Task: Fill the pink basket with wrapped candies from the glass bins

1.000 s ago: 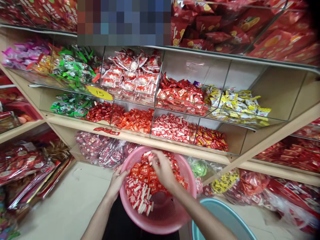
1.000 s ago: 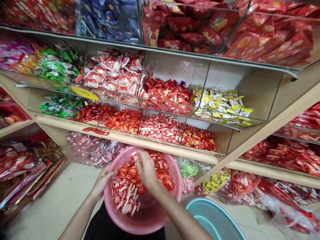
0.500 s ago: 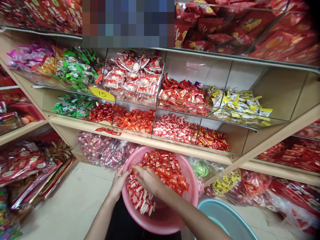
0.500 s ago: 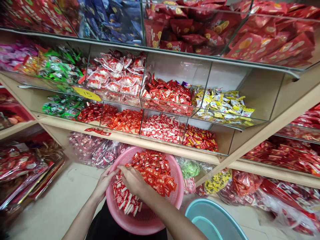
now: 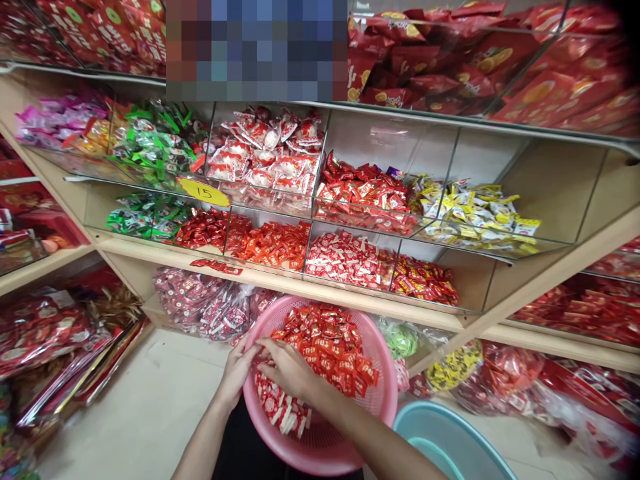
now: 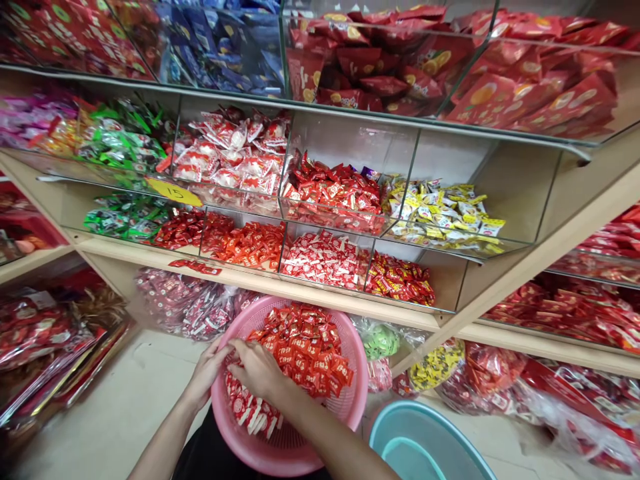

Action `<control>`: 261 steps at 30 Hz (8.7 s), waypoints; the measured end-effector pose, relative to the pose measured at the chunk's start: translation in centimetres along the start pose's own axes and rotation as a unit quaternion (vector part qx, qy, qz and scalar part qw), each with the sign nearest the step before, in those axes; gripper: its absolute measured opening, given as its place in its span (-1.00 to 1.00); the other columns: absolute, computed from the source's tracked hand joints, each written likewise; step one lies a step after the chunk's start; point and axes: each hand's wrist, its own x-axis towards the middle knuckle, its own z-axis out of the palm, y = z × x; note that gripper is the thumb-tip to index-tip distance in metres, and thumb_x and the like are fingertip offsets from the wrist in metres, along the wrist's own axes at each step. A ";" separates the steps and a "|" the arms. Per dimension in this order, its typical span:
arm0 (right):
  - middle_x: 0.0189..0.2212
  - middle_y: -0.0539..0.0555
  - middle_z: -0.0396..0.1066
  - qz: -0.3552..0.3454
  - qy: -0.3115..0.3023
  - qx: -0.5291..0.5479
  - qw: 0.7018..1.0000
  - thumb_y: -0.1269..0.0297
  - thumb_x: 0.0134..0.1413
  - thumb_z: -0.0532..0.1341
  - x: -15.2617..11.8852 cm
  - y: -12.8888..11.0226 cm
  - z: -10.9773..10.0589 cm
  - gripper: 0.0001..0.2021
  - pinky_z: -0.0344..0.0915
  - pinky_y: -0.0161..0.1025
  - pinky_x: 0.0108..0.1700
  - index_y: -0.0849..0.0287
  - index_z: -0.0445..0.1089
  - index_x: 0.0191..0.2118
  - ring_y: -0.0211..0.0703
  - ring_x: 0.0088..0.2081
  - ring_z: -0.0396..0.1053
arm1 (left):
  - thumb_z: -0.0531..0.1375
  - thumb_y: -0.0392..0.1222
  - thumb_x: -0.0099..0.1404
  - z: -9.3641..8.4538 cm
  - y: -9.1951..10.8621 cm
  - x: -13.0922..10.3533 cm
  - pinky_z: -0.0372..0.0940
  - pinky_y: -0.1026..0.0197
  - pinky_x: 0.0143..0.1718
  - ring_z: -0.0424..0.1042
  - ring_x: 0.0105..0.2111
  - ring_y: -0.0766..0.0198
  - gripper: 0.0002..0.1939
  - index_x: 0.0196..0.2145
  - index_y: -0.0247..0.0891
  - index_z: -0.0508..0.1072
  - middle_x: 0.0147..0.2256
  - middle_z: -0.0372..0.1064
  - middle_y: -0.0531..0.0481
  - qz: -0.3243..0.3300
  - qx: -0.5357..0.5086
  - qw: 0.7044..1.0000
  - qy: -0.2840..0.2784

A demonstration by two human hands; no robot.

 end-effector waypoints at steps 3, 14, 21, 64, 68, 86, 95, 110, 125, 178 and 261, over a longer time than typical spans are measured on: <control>-0.19 0.05 0.42 -0.007 0.013 0.020 1.000 0.31 0.20 0.02 -0.3 -0.5 -0.3 -0.66 0.26 -0.21 -0.07 0.05 0.18 0.10 -0.13 -0.13 0.35 | 0.26 -0.12 0.05 0.0 0.1 0.0 0.23 0.15 -0.05 0.39 -0.06 0.06 -0.46 0.01 -0.29 0.37 -0.08 0.44 -0.13 0.001 -0.001 1.000 -0.001; -0.26 0.10 0.42 -0.014 0.276 -0.079 0.958 0.38 0.14 0.05 1.2 2.0 -14.0 -0.68 0.26 -0.18 -0.14 0.17 0.28 0.02 -0.14 -0.23 0.35 | 0.30 -0.12 0.01 0.6 1.1 -0.5 0.33 0.10 -0.17 0.47 -0.17 0.03 -0.32 0.11 -0.24 0.28 -0.12 0.47 -0.15 -0.057 -0.029 0.998 -0.005; -0.32 0.16 0.46 0.243 0.309 -0.219 0.893 0.22 0.02 0.21 2.7 7.3 -20.6 -0.79 0.17 -0.28 -0.30 0.20 0.40 -0.22 -0.07 -0.24 0.37 | 0.28 -0.10 0.05 0.7 1.3 -0.5 0.33 0.15 -0.17 0.46 -0.15 0.07 -0.36 0.10 -0.24 0.28 -0.13 0.48 -0.13 -0.061 -0.013 0.998 0.004; -0.45 -0.02 0.42 0.071 0.057 -0.026 0.996 0.35 0.11 0.16 -1.6 2.5 -3.1 -0.86 0.16 -0.36 -0.36 0.17 0.45 -0.40 -0.28 -0.43 0.31 | 0.29 0.03 0.03 0.4 0.7 -0.5 0.29 0.11 -0.15 0.47 -0.19 0.07 -0.36 0.06 -0.22 0.35 -0.14 0.49 -0.13 -0.020 -0.014 0.999 -0.022; -0.54 -0.06 0.37 0.085 0.021 -0.040 0.995 0.40 0.10 0.14 -1.5 2.7 -2.6 -0.80 0.13 -0.36 -0.37 0.18 0.42 -0.51 -0.30 -0.47 0.27 | 0.30 0.07 -0.02 0.5 0.7 -0.6 0.29 0.09 -0.15 0.48 -0.22 0.06 -0.32 0.05 -0.24 0.36 -0.17 0.50 -0.14 -0.019 -0.011 1.000 -0.017; -0.57 -0.08 0.33 0.164 0.031 -0.036 0.985 0.46 0.02 0.15 -1.7 2.1 -2.1 -0.88 0.11 -0.36 -0.44 0.17 0.34 -0.49 -0.29 -0.50 0.28 | 0.31 0.03 -0.01 0.5 0.9 -0.6 0.29 0.08 -0.13 0.47 -0.19 0.04 -0.31 0.07 -0.25 0.34 -0.18 0.50 -0.15 -0.022 -0.009 1.000 -0.013; -0.61 -0.08 0.26 0.174 0.085 -0.035 0.980 0.48 -0.01 0.11 -5.3 3.3 -2.8 -0.87 -0.01 -0.36 -0.50 0.16 0.27 -0.51 -0.31 -0.54 0.18 | 0.32 0.02 -0.03 0.5 1.0 -0.6 0.30 0.12 -0.15 0.48 -0.21 0.07 -0.32 0.05 -0.25 0.36 -0.15 0.49 -0.15 -0.031 -0.012 0.999 -0.007; -0.66 -0.10 0.31 0.280 0.025 0.142 0.949 0.59 -0.11 0.06 -7.8 4.3 0.0 -0.84 0.08 -0.41 -0.58 0.17 0.21 -0.51 -0.28 -0.58 0.35 | 0.31 0.01 0.00 0.3 0.5 -0.4 0.30 0.15 -0.18 0.46 -0.18 0.06 -0.36 0.02 -0.27 0.37 -0.10 0.46 -0.16 -0.020 -0.003 1.000 -0.011; -0.62 -0.11 0.31 0.292 0.049 0.234 0.926 0.56 -0.01 -0.02 -7.2 5.7 2.8 -0.84 0.21 -0.41 -0.56 0.15 0.18 -0.41 -0.28 -0.57 0.38 | 0.31 0.00 -0.02 0.4 0.6 -0.5 0.30 0.13 -0.21 0.48 -0.25 0.08 -0.31 0.07 -0.25 0.33 -0.20 0.51 -0.12 -0.031 -0.014 0.999 -0.009; -0.29 0.11 0.44 0.182 0.309 -0.225 0.906 0.34 0.06 0.14 0.8 5.5 -20.5 -0.81 0.17 -0.31 -0.26 0.20 0.32 -0.16 -0.16 -0.25 0.36 | 0.32 -0.03 -0.01 0.1 0.7 0.1 0.33 0.11 -0.17 0.49 -0.23 0.06 -0.36 0.04 -0.23 0.33 -0.24 0.52 -0.09 -0.071 0.018 0.997 0.015; -0.27 0.06 0.36 0.238 0.060 -0.036 0.969 0.49 -0.13 0.14 -7.0 2.1 0.4 -0.68 0.15 -0.29 -0.23 0.16 0.24 -0.17 -0.14 -0.22 0.31 | 0.31 -0.09 0.01 0.8 1.0 -0.8 0.30 0.15 -0.18 0.46 -0.18 0.08 -0.36 0.07 -0.24 0.32 -0.16 0.49 -0.10 -0.029 -0.033 0.999 -0.008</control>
